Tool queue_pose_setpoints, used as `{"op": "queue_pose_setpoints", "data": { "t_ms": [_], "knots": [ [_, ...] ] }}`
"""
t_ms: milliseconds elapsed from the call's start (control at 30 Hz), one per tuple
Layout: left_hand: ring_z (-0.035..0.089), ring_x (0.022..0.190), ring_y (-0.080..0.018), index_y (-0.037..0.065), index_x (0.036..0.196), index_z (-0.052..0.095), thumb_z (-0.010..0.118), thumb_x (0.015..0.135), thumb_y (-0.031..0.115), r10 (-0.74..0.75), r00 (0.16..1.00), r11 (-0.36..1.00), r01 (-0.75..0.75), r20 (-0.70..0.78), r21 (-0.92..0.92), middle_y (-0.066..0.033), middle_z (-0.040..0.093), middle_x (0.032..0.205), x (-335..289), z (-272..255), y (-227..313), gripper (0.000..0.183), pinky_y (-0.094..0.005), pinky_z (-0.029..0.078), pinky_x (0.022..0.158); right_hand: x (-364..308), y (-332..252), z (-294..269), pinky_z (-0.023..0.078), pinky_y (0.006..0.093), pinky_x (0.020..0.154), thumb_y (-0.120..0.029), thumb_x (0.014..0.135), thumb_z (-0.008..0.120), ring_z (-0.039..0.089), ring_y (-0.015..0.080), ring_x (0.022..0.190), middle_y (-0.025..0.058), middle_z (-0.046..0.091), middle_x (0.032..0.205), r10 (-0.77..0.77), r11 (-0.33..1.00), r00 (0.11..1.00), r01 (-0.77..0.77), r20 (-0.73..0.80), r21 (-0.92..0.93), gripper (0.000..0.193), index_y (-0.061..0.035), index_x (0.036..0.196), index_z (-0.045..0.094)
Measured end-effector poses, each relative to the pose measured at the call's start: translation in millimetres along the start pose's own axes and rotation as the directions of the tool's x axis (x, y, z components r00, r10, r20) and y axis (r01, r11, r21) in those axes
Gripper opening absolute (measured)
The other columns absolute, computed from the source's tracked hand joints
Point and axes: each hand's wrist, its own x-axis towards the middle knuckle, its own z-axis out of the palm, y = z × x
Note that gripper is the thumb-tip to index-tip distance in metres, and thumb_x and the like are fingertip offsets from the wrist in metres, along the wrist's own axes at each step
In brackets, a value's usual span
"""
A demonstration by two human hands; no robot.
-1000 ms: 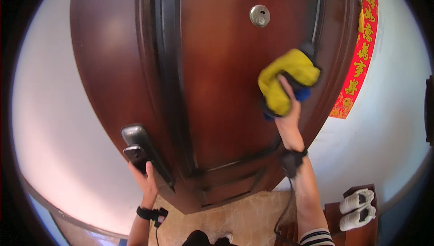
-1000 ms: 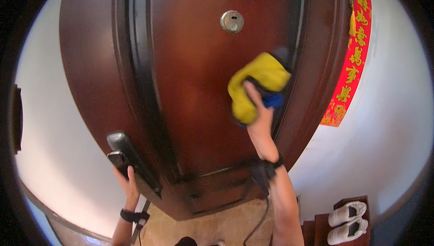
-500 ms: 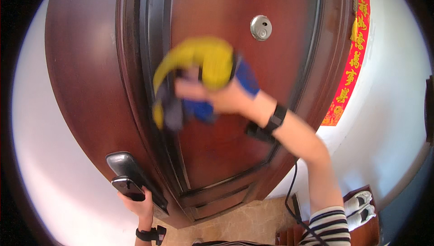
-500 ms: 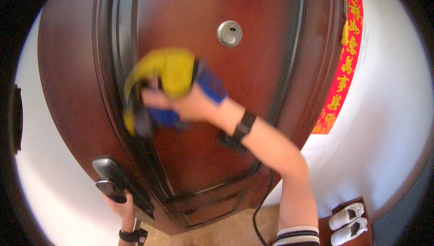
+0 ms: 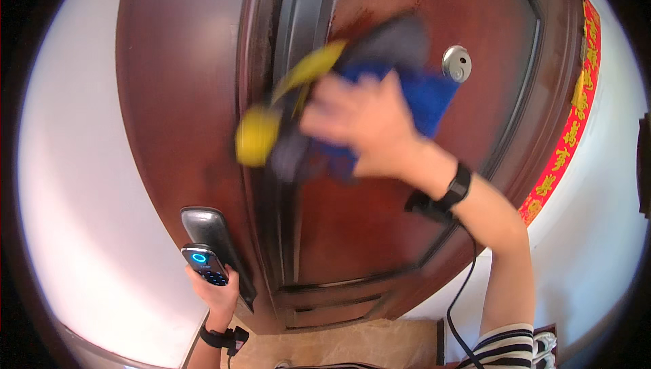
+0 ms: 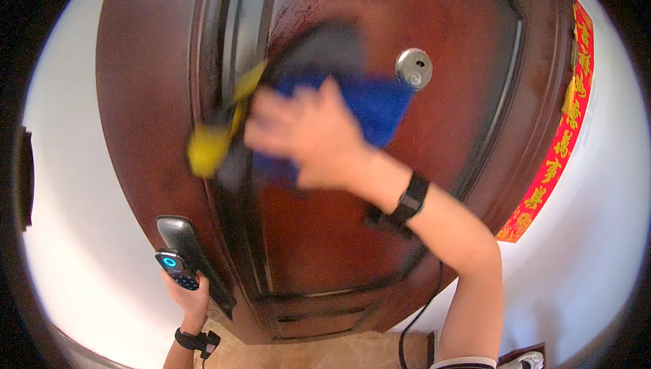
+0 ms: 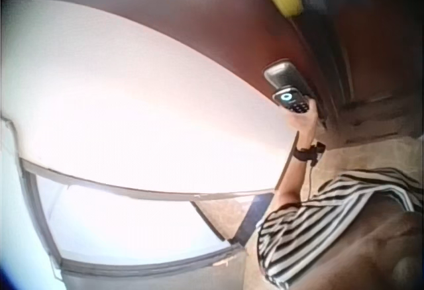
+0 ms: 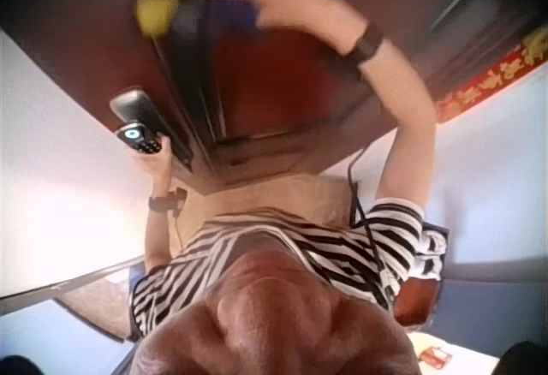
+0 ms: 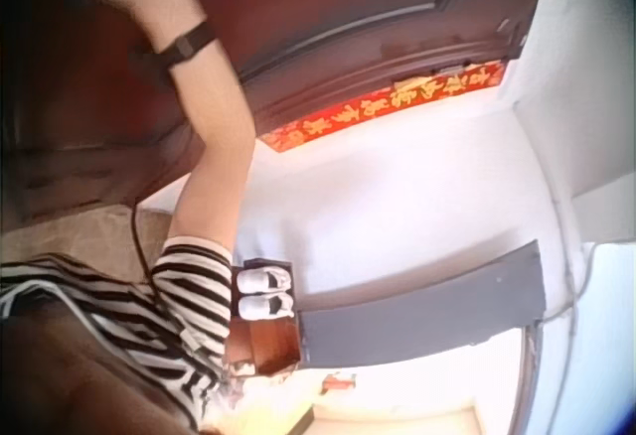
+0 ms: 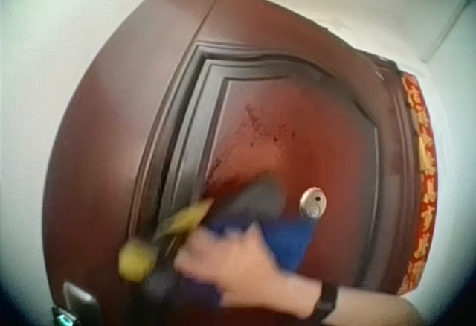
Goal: Wiping down a door and a wooden shoe rack with a cloth.
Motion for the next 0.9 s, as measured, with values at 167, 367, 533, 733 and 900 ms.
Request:
{"op": "queue_pose_setpoints", "data": {
  "t_ms": [167, 367, 533, 733, 900],
  "knots": [
    [0.051, 0.075, -0.0272, -0.002, 0.102, 0.041, 0.068, 0.062, 0.009, -0.094, 0.994, 0.986, 0.100, 0.049, -0.134, -0.0145, 0.049, 0.085, -4, 10, -8, 0.050, -0.0350, 0.043, 0.069, 14, 8, 18, 0.043, 0.0471, 0.084, -0.014, 0.061, 0.062, 0.055, 0.0323, 0.098, 0.0112, 0.053, 0.116, -0.409, 0.889, 0.886, 0.440, -0.218, 0.124, 0.060, -0.0199, 0.120, 0.050],
    [0.052, 0.079, -0.0296, -0.003, 0.111, 0.040, 0.067, 0.059, 0.009, -0.026, 0.999, 0.993, 0.031, 0.040, -0.114, -0.0162, 0.050, 0.089, -10, 3, -19, 0.060, -0.0366, 0.043, 0.072, 106, 120, -76, 0.040, 0.0388, 0.089, -0.022, 0.069, 0.065, 0.049, 0.0351, 0.105, 0.0189, 0.051, 0.113, 0.057, 0.998, 0.800, -0.029, -0.598, 0.055, 0.048, -0.0059, 0.113, 0.052],
    [0.053, 0.080, -0.0336, -0.008, 0.117, 0.036, 0.066, 0.054, 0.010, 0.048, 0.999, 0.999, -0.048, 0.006, -0.024, -0.0196, 0.050, 0.090, -12, 4, -21, 0.072, -0.0382, 0.044, 0.074, 99, 202, -102, 0.040, 0.0415, 0.089, -0.024, 0.067, 0.065, 0.048, 0.0375, 0.102, 0.0190, 0.050, 0.110, 0.192, 0.954, 0.634, -0.300, -0.750, -0.010, 0.053, -0.0037, 0.114, 0.051],
    [0.061, 0.072, -0.0243, -0.004, 0.096, 0.059, 0.074, 0.064, 0.024, -0.188, 0.977, 0.982, 0.184, 0.102, 0.046, -0.0146, 0.063, 0.081, -28, 13, -55, 0.045, -0.0363, 0.049, 0.066, -1, 309, -93, 0.042, 0.0367, 0.086, -0.034, 0.076, 0.062, 0.055, 0.0348, 0.100, 0.0195, 0.058, 0.103, 0.475, 0.854, 0.473, -0.452, -0.742, 0.259, 0.049, 0.0022, 0.107, 0.054],
    [0.049, 0.094, -0.0389, -0.009, 0.124, 0.030, 0.064, 0.054, 0.008, -0.175, 0.985, 0.983, 0.175, 0.009, -0.056, -0.0253, 0.048, 0.102, -22, 30, -41, 0.079, -0.0415, 0.039, 0.086, -22, 306, -70, 0.043, 0.0415, 0.087, -0.042, 0.070, 0.065, 0.057, 0.0355, 0.098, 0.0199, 0.061, 0.102, 0.707, 0.621, 0.240, -0.660, -0.665, 0.422, 0.055, -0.0008, 0.105, 0.055]
  ]
}}
